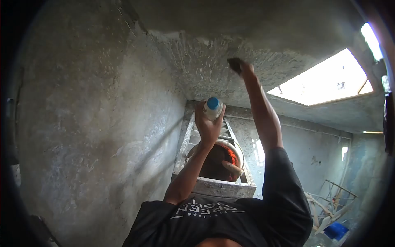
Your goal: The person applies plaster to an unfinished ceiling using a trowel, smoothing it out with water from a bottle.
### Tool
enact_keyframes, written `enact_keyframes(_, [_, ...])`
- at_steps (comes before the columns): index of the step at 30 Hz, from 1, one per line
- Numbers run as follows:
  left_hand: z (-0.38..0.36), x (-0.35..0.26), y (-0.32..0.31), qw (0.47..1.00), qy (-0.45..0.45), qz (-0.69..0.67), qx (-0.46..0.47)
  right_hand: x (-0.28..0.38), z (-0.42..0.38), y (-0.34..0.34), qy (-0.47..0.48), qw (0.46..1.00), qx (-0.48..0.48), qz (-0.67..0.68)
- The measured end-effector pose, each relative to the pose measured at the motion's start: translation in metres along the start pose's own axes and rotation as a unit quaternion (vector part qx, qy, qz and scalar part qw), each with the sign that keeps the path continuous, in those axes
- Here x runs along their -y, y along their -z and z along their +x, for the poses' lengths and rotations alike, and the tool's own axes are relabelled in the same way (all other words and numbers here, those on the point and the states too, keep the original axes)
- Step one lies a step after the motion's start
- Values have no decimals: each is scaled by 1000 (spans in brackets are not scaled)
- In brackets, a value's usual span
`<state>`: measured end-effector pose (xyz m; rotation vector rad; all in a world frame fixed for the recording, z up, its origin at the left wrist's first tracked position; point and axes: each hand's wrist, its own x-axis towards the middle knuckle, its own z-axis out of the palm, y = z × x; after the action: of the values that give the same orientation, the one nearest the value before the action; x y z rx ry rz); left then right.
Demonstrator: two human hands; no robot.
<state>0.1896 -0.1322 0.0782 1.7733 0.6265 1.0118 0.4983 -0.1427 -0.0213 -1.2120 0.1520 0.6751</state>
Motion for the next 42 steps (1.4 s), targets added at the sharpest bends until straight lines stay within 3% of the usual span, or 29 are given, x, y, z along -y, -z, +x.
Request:
enact_keyframes(3, [6, 5, -15, 999, 31, -2, -33, 46, 60, -37, -74, 985, -7, 154])
enact_keyframes(6, [3, 15, -21, 998, 49, 10, -43, 83, 81, -72, -27, 978, -4, 208])
enact_keyframes(9, [7, 4, -19, 998, 16, 37, -39, 105, 85, -95, 24, 978, 8, 207])
enact_keyframes(17, [8, 8, -17, 997, 52, 59, -13, 176, 50, -94, 143, 973, 45, 174])
enact_keyframes(23, [9, 5, -20, 997, 51, 56, -27, 124, 50, -94, 110, 977, -6, 182])
enact_keyframes(31, [9, 1, -21, 998, 26, 59, -3, 175, 46, -111, 164, 972, 37, 167])
enact_keyframes(37, [5, 6, -25, 997, 32, 67, 9, 124, 44, -103, 130, 975, -11, 181])
enact_keyframes(42, [7, 3, -24, 996, 45, 69, 18, 154, 52, -124, 160, 972, 17, 171])
